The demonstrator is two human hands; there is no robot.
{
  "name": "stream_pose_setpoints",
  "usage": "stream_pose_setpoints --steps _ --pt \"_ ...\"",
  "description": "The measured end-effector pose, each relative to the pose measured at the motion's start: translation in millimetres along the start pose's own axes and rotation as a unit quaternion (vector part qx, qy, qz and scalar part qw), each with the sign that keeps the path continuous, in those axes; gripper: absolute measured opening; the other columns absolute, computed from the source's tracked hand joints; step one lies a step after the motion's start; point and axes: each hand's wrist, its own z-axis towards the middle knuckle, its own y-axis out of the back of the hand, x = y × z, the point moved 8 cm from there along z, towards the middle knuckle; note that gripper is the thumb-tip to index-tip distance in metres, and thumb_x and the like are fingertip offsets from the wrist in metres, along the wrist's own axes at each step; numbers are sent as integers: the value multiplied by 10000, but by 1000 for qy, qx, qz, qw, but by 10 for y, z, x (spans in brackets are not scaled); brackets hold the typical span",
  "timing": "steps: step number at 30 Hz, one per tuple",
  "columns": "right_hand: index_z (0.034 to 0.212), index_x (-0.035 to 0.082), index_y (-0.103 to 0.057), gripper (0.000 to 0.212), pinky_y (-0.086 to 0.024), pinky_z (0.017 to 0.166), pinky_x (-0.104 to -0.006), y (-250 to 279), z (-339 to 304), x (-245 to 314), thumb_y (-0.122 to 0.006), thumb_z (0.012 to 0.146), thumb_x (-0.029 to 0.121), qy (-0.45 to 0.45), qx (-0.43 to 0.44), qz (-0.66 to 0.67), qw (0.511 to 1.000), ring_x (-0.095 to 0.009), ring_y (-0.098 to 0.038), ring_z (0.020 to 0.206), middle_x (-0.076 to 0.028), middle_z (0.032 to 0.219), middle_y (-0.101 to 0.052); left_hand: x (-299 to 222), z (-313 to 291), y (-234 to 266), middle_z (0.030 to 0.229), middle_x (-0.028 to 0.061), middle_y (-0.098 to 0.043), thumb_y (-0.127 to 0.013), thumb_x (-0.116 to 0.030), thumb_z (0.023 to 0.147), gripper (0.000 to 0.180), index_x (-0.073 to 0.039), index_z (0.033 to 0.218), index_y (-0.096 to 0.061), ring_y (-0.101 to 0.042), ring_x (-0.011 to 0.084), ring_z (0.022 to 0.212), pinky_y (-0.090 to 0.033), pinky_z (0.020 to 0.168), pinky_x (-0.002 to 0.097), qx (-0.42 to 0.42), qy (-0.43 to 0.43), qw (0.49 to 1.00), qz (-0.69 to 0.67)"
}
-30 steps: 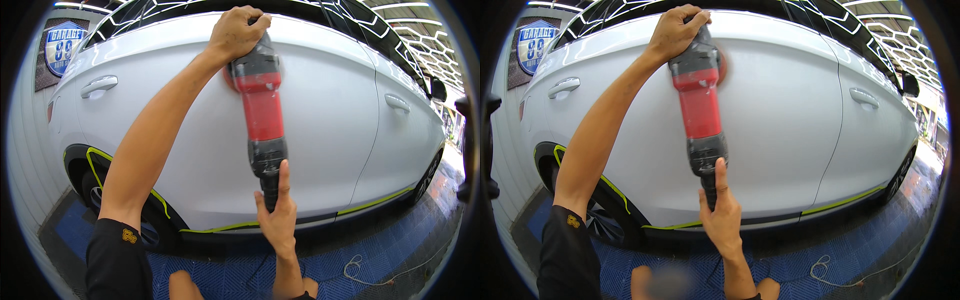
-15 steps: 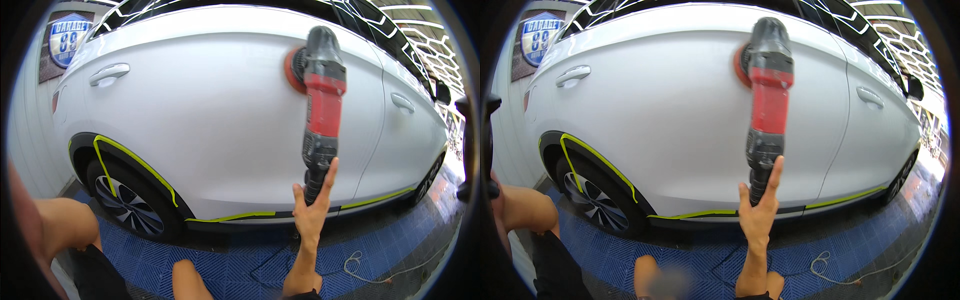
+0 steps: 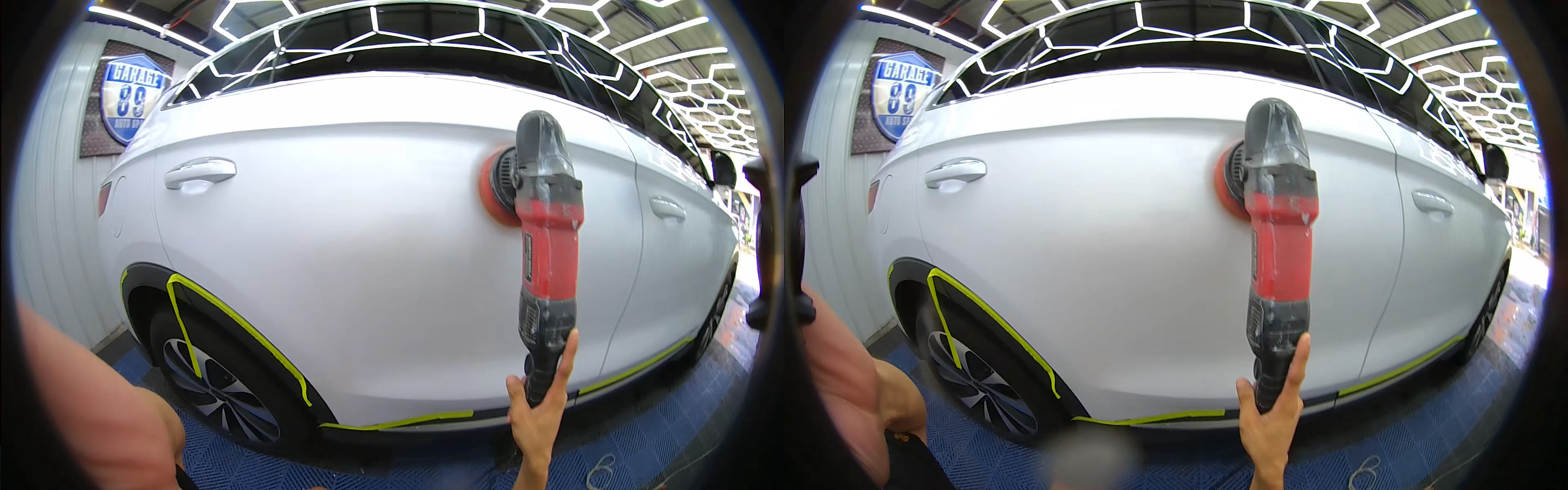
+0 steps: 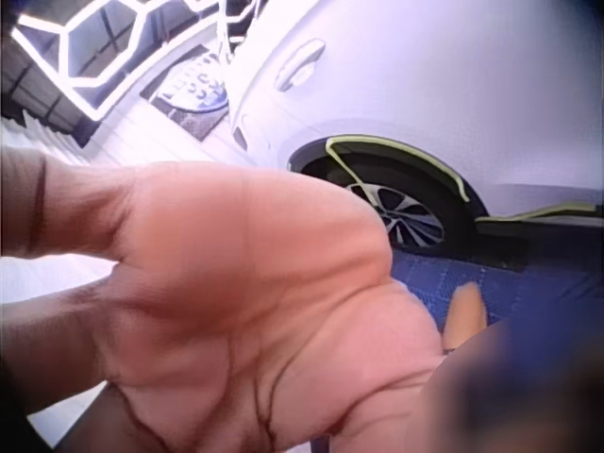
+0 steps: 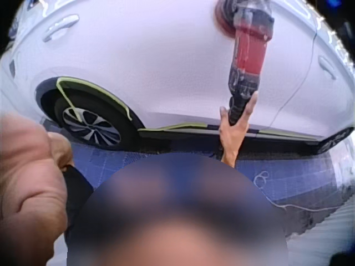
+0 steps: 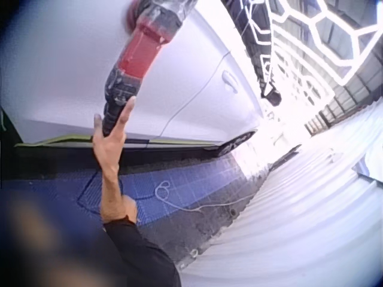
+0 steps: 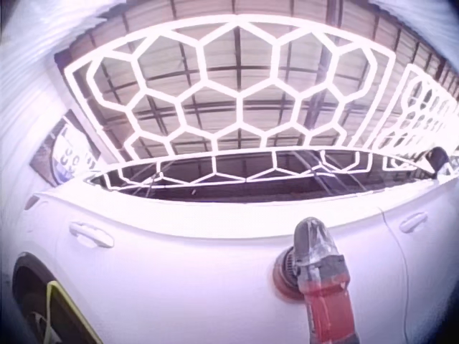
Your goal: The person uses a red and gray electric polisher with a red pad to polish the side of a white car. They work along the rear quarter panel, door, and front fender, moving the tool in smooth strokes and kneeling to reach lower areas.
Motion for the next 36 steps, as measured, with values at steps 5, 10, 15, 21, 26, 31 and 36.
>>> stream_pose_setpoints --steps 5,10,15,21,26,31,36 --pt "1727 208 -122 1055 -532 917 -336 -194 -67 -67 -719 896 -54 -80 35 -9 996 -238 -703 1047 -187 1245 -709 46 164 92 1469 85 -561 -585 -350 1078 442 -123 1455 -553 -451 218 1418 -358 1161 449 -19 -24 1000 -4" --pt "1727 221 -71 1055 -565 877 -356 -536 -184 95 -715 936 -49 27 76 -26 996 -258 -742 971 -204 1154 -724 -279 364 560 1443 94 -586 -573 -350 1084 447 -105 1458 -558 -480 218 1391 -389 1138 424 -109 -83 991 -8" --pt "1723 178 -84 1029 -575 882 -380 -880 -248 304 -708 938 -56 72 95 -15 993 -294 -756 990 -227 1160 -725 -949 640 1142 1417 103 -611 -561 -350 1091 454 -87 1461 -564 -510 218 1364 -420 1115 399 -274 -246 929 -23" --pt "1708 149 -203 951 -582 872 -383 -1338 -331 606 -711 932 -64 86 100 10 991 -336 -767 988 -240 1189 -733 -1587 1823 938 1391 126 -633 -542 -375 1105 467 -55 1441 -590 -543 232 1336 -449 1102 393 -301 -391 870 0" --pt "1700 168 -236 959 -589 831 -393 -1755 -411 838 -725 911 -72 118 148 4 982 -363 -767 958 -245 1154 -728 -1555 2845 587 1289 173 -641 -629 -435 1057 468 -39 1292 -709 -586 291 1239 -458 1087 407 -167 -332 924 86" --pt "1710 182 -202 995 -599 797 -414 -2240 -501 947 -729 906 -74 137 235 -13 962 -367 -765 961 -244 1146 -728 -1045 2998 1149 1089 36 -744 -628 -281 975 267 -75 1019 -791 -649 148 962 -505 924 312 -279 -316 901 104" --pt "1705 197 -223 982 -567 681 -437 -2471 -475 997 -736 909 -61 169 294 -17 941 -335 -728 824 -173 980 -692 -680 3022 1582 822 2 -695 -663 -335 900 293 -74 891 -797 -602 110 784 -483 774 269 -307 -277 909 51"
